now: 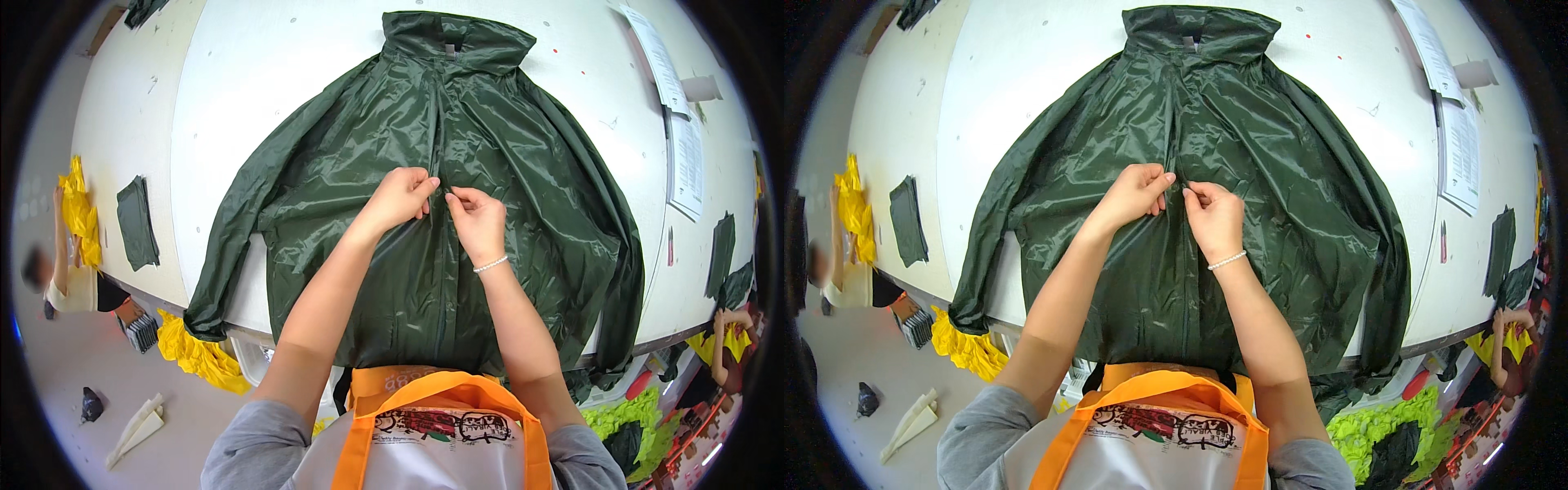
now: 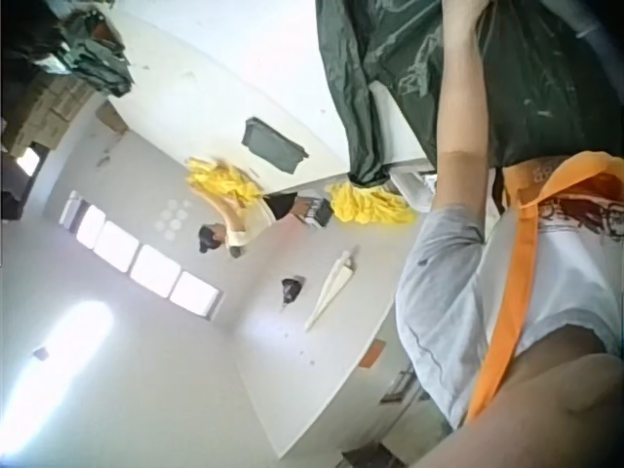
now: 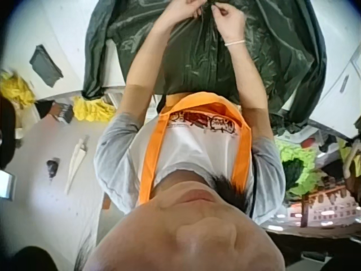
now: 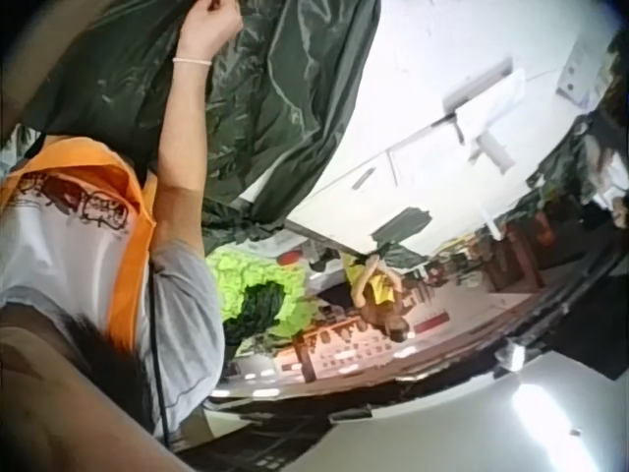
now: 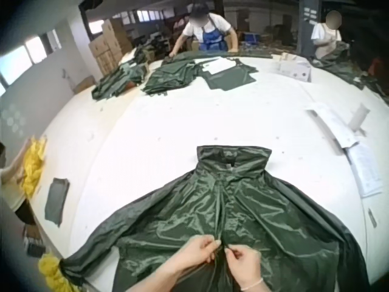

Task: The person folds a dark green jacket on a white table, aligning the sleeves and smoothing the fabric. They then unfold the jacket, spread it flat, and begin zipping it up while adjusting the collar and front panels.

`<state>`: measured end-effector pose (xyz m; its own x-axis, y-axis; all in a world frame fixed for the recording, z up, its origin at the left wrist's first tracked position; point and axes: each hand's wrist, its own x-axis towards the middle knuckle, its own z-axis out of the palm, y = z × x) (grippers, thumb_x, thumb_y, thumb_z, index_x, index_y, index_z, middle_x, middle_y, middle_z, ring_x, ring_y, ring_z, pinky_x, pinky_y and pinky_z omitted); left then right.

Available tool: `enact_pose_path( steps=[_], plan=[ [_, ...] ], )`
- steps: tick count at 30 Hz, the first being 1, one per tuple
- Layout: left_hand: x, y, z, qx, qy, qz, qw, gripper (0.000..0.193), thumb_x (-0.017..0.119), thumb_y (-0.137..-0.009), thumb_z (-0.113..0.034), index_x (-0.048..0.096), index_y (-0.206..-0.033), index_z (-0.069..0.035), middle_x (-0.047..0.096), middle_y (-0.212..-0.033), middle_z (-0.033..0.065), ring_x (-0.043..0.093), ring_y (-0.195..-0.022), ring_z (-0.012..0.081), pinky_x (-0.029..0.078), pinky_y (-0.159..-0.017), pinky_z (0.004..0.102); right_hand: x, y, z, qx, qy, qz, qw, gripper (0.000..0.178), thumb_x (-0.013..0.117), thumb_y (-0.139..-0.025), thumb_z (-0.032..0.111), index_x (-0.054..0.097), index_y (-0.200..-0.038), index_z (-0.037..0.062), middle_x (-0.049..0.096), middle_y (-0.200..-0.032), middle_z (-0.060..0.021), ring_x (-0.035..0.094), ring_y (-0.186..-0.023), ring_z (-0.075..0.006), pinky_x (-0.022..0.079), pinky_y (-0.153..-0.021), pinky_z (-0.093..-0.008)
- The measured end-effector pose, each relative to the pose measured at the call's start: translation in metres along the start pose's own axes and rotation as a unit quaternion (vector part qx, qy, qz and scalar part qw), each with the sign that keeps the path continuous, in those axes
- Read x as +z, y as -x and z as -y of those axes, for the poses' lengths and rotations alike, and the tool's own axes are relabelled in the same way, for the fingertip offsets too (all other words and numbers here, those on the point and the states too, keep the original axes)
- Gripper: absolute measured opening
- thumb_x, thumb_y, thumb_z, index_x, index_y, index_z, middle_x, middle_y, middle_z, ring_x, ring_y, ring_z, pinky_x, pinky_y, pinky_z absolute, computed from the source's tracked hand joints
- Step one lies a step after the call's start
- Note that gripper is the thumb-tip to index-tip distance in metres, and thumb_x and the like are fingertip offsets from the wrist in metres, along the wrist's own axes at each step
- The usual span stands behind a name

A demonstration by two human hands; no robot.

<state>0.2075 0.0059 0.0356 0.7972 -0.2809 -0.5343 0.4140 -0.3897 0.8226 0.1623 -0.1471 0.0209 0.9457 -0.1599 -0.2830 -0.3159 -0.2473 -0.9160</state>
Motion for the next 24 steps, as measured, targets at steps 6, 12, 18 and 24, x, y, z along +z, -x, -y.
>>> enact_pose_path(
  steps=[6, 12, 18, 24],
  plan=[
    [0.006, 0.000, 0.020, 0.013, 0.136, 0.005, 0.991, 0.029, 0.049, -0.097, -0.027, 0.051, -0.075, -0.007, 0.052, -0.059, -0.0010, 0.050, -0.048, 0.0060, 0.039, -0.044, 0.0196, 0.013, 0.004, -0.003, 0.022, -0.100, 0.034, 0.994, 0.024, 0.074, -0.077, 0.011, 0.067, -0.092, -0.0056, 0.068, -0.077, -0.0085, 0.061, -0.064, -0.0099, 0.050, -0.061, -0.0249],
    [0.012, 0.007, 0.013, 0.035, 0.166, -0.047, 0.984, 0.022, 0.044, -0.097, -0.021, 0.046, -0.085, -0.004, 0.054, -0.062, 0.0064, 0.051, -0.045, 0.0127, 0.041, -0.044, 0.0253, 0.017, -0.004, -0.007, 0.054, -0.081, 0.056, 0.994, 0.017, 0.072, -0.080, 0.006, 0.062, -0.088, -0.0051, 0.064, -0.077, -0.0041, 0.058, -0.069, -0.0063, 0.047, -0.062, -0.0208],
    [0.018, 0.057, 0.031, 0.160, -0.144, -0.272, 0.938, 0.026, 0.059, -0.088, -0.015, 0.054, -0.110, -0.003, 0.064, -0.095, 0.0149, 0.063, -0.088, 0.0288, 0.048, -0.077, 0.0344, -0.014, 0.016, -0.001, -0.082, 0.053, 0.041, 0.994, 0.022, 0.063, -0.086, 0.016, 0.063, -0.099, -0.0022, 0.068, -0.085, -0.0141, 0.065, -0.072, -0.0222, 0.050, -0.067, -0.0310],
    [-0.024, 0.202, 0.144, -0.006, -0.479, -0.319, 0.818, 0.061, 0.059, -0.085, -0.028, 0.039, -0.140, -0.012, 0.032, -0.148, 0.0107, 0.026, -0.137, 0.0336, 0.015, -0.110, 0.0543, -0.157, 0.117, -0.045, -0.153, 0.473, -0.114, 0.860, 0.053, 0.057, -0.086, 0.013, 0.042, -0.136, 0.0071, 0.034, -0.144, -0.0191, 0.030, -0.132, -0.0410, 0.023, -0.107, -0.0520]
  ],
)
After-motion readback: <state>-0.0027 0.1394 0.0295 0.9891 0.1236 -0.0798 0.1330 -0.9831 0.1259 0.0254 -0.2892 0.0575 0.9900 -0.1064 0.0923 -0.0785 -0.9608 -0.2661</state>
